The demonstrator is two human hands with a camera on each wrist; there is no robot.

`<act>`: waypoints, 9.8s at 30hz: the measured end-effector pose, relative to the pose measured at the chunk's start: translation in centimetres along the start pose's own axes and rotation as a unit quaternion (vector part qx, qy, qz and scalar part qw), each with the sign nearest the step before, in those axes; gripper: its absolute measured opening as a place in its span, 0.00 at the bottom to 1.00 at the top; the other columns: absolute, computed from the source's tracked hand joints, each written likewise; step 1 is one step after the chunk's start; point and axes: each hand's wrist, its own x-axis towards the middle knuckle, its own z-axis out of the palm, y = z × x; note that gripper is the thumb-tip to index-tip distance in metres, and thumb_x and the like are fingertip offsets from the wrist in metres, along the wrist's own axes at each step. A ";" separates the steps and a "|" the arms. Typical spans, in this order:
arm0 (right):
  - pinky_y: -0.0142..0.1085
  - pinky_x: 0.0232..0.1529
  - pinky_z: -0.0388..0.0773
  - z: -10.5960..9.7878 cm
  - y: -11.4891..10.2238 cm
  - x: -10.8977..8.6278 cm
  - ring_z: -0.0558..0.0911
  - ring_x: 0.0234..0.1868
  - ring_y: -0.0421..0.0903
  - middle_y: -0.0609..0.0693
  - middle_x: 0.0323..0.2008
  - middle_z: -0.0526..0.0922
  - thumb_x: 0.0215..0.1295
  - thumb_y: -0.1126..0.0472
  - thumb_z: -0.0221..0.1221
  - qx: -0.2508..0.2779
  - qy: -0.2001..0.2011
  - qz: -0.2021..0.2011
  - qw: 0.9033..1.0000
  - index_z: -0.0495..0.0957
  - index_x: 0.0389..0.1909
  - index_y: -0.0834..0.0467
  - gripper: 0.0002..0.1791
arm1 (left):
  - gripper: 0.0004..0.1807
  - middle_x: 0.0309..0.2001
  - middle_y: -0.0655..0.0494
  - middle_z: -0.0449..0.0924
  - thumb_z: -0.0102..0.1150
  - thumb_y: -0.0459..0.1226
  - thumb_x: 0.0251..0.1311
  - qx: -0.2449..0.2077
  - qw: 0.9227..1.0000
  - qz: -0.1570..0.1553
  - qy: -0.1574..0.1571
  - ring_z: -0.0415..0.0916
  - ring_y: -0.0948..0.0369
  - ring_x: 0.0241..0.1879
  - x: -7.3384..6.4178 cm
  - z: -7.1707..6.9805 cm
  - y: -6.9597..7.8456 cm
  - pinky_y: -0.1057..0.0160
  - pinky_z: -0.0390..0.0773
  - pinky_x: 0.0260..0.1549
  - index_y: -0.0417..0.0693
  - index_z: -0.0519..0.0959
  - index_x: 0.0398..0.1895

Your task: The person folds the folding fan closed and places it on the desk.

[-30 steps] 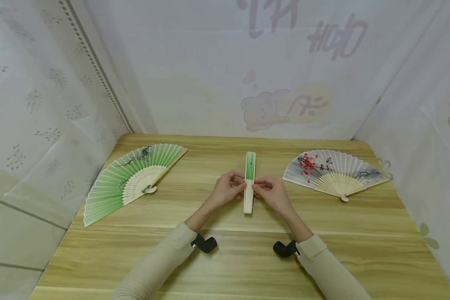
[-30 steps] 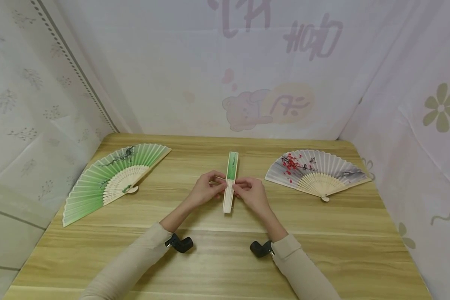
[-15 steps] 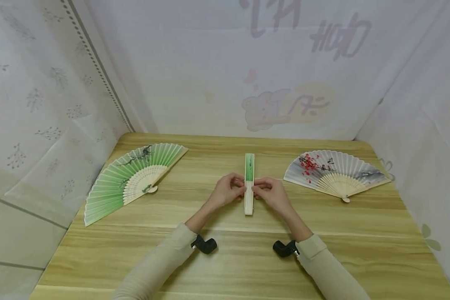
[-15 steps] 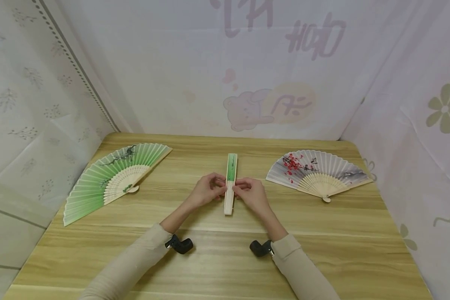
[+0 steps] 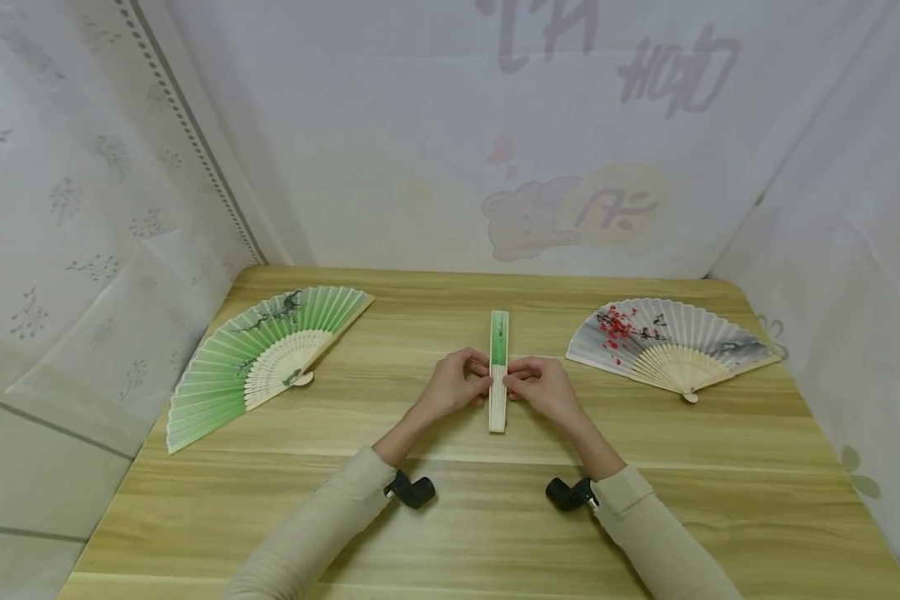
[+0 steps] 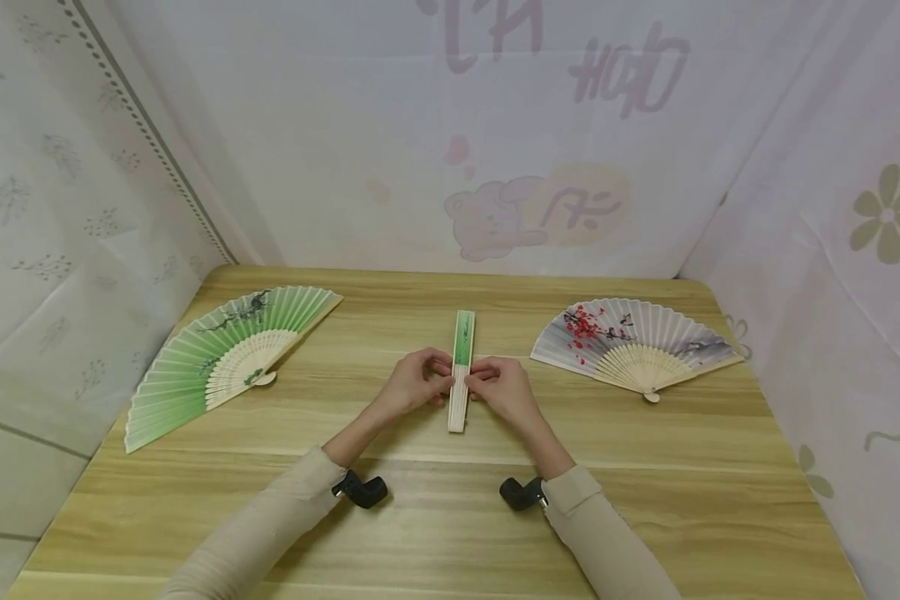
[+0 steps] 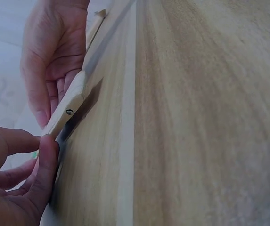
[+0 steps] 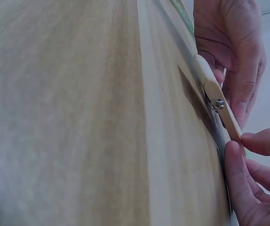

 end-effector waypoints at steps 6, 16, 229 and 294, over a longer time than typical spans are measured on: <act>0.37 0.32 0.85 0.0 -0.4 0.0 0.86 0.30 0.50 0.61 0.33 0.86 0.64 0.74 0.65 -0.030 -0.009 0.013 0.999 0.81 0.44 0.75 0.10 | 0.16 0.40 0.45 0.81 0.64 0.26 0.64 0.017 1.000 0.001 -0.006 0.82 0.56 0.22 -0.2 0.0 0.1 0.61 0.84 0.23 0.31 0.76 0.54; 0.50 0.38 0.85 -0.2 -1.1 0.0 0.86 0.34 0.63 0.69 0.36 0.84 0.65 0.75 0.64 -0.042 -0.033 0.029 0.998 0.79 0.46 0.79 0.13 | 0.14 0.39 0.46 0.80 0.64 0.25 0.64 0.032 0.999 -0.014 -0.002 0.84 0.54 0.27 -0.5 0.0 0.5 0.61 0.84 0.23 0.31 0.76 0.52; 0.43 0.51 0.82 25.6 -7.1 9.0 0.85 0.46 0.57 0.62 0.43 0.83 0.68 0.73 0.63 0.405 -0.060 0.182 0.894 0.72 0.57 0.72 0.19 | 0.24 0.32 0.56 0.84 0.73 0.38 0.61 0.232 0.925 -0.074 0.291 0.78 0.73 0.26 -26.8 -30.2 -10.6 0.68 0.80 0.20 0.28 0.79 0.53; 0.39 0.40 0.85 25.8 -9.2 8.4 0.83 0.31 0.51 0.62 0.34 0.79 0.64 0.79 0.63 0.367 -0.046 0.154 0.916 0.75 0.35 0.67 0.08 | 0.10 0.32 0.57 0.83 0.65 0.27 0.66 0.170 0.945 -0.006 0.279 0.80 0.67 0.26 -27.1 -30.3 -10.4 0.69 0.79 0.20 0.27 0.78 0.46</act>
